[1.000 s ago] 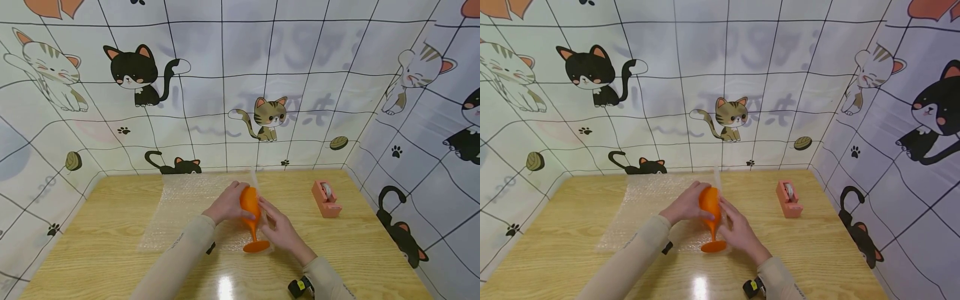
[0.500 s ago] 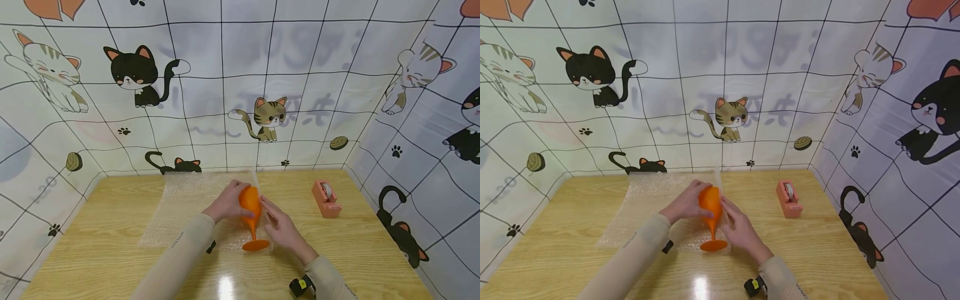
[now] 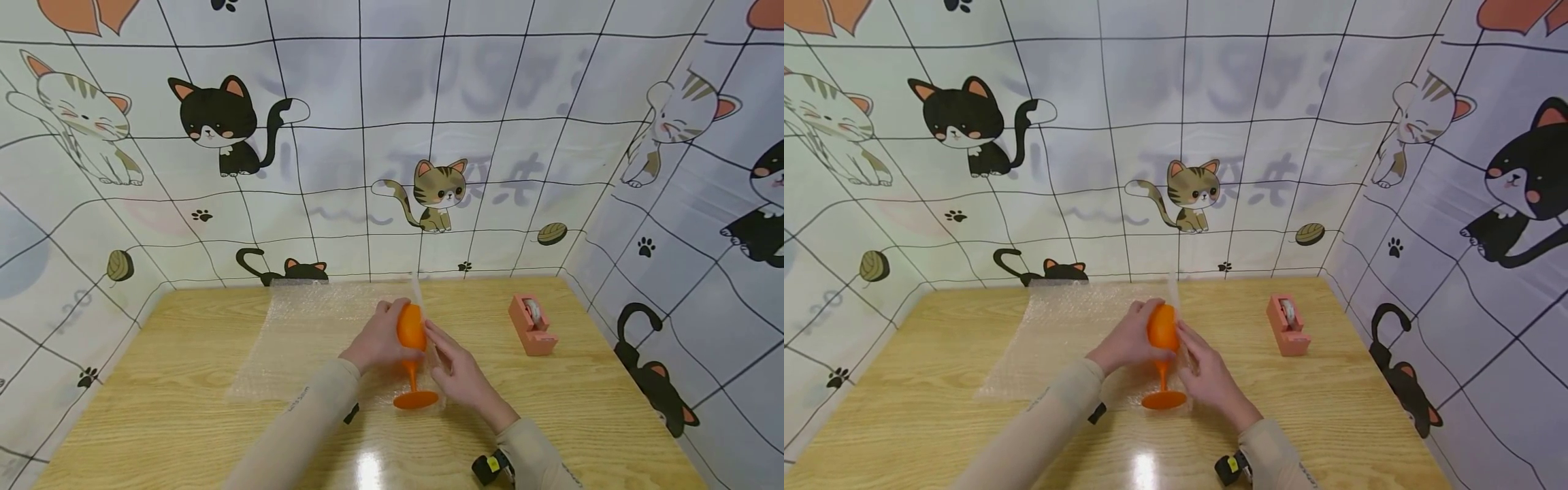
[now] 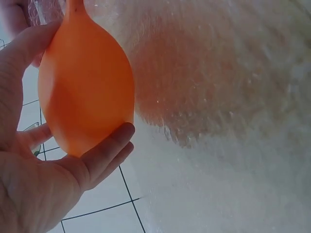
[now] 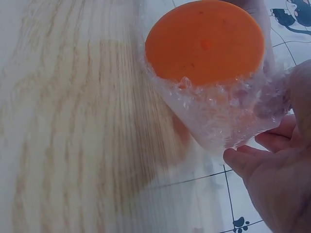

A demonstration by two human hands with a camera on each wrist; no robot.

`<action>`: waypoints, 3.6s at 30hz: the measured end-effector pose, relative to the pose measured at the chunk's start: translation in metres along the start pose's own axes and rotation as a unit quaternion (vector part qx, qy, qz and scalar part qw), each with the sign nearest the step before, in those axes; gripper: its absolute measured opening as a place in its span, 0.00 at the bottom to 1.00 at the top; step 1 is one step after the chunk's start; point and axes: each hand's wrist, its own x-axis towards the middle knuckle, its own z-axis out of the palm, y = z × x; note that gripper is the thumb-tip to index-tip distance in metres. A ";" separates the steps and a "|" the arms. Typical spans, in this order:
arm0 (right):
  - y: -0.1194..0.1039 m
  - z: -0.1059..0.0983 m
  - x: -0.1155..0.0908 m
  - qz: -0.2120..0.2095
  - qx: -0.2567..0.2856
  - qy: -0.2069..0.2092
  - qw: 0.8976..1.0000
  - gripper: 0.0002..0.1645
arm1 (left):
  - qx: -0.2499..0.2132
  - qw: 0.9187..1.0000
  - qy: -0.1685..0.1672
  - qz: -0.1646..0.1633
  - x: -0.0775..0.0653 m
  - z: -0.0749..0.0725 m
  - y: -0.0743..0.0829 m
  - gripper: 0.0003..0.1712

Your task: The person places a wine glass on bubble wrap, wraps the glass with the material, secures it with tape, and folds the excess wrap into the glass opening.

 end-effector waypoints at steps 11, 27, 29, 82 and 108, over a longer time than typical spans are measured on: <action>-0.001 -0.002 0.001 -0.026 -0.026 0.006 0.999 0.43 | 0.011 1.000 -0.005 0.013 -0.002 -0.006 0.002 0.59; -0.003 0.002 0.005 0.009 -0.036 0.028 0.999 0.25 | 0.004 1.000 -0.003 0.011 -0.005 -0.002 -0.005 0.64; -0.002 0.002 0.005 0.008 -0.037 0.022 0.999 0.26 | 0.002 1.000 -0.003 0.008 -0.006 -0.002 -0.006 0.64; 0.001 0.009 0.007 -0.013 -0.063 0.037 0.997 0.26 | -0.030 0.999 -0.003 0.021 -0.016 0.002 -0.014 0.69; -0.004 0.016 0.021 -0.096 -0.117 0.037 0.988 0.30 | 0.007 0.999 0.032 0.033 -0.020 -0.004 -0.033 0.68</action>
